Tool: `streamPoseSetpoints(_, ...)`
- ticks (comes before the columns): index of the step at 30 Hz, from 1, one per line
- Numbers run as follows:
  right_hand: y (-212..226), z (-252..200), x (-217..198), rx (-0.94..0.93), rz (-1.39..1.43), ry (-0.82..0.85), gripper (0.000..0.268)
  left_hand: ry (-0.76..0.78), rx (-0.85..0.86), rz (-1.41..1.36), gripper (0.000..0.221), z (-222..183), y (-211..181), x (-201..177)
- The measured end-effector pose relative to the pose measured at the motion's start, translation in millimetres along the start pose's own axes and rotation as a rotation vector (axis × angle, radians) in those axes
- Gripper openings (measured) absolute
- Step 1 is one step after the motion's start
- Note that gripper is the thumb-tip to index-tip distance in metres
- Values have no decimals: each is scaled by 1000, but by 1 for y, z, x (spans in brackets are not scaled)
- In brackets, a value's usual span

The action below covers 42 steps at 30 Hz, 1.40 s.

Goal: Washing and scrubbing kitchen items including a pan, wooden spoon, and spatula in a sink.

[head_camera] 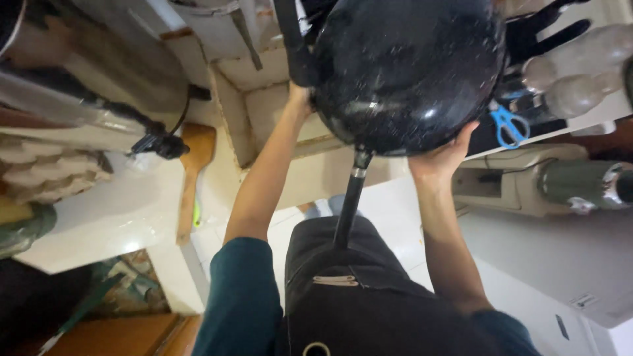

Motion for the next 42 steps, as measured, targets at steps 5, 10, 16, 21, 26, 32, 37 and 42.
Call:
streamPoseSetpoints(5,-14,15,-3,14,34,55,76,68,2,-64,74,-101,82,28)
streamPoseSetpoints(10,-36,10,-29,12,48,65,75,16,-259,130,77,-209,84,46)
streamPoseSetpoints(16,-67,-6,-39,97,66,132,73,-90,-34,722,58,-276,22,49)
streamPoseSetpoints(21,-76,-16,-71,245,-33,18,64,-167,-88,910,59,-304,24,2)
streamPoseSetpoints(26,-71,51,-135,211,-373,-28,50,-182,-164,771,58,-338,33,-32)
streamPoseSetpoints(32,-117,170,-96,102,-1334,118,52,-228,-227,554,42,-356,-2,-5)
streamPoseSetpoints(37,-171,208,-31,374,-1488,443,55,-270,-245,341,31,-351,-16,-3)
streamPoseSetpoints(42,-189,104,85,-64,-1915,898,72,-296,-302,212,36,-341,-28,-18)
Point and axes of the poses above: each hand's wrist, its own z-axis towards the middle knuckle, its own x-axis out of the palm, y = z × x, the point moved 5 cm from there along z, towards the middle knuckle, and after that the axes turned 14 degrees about z, right-handed, at the moved point
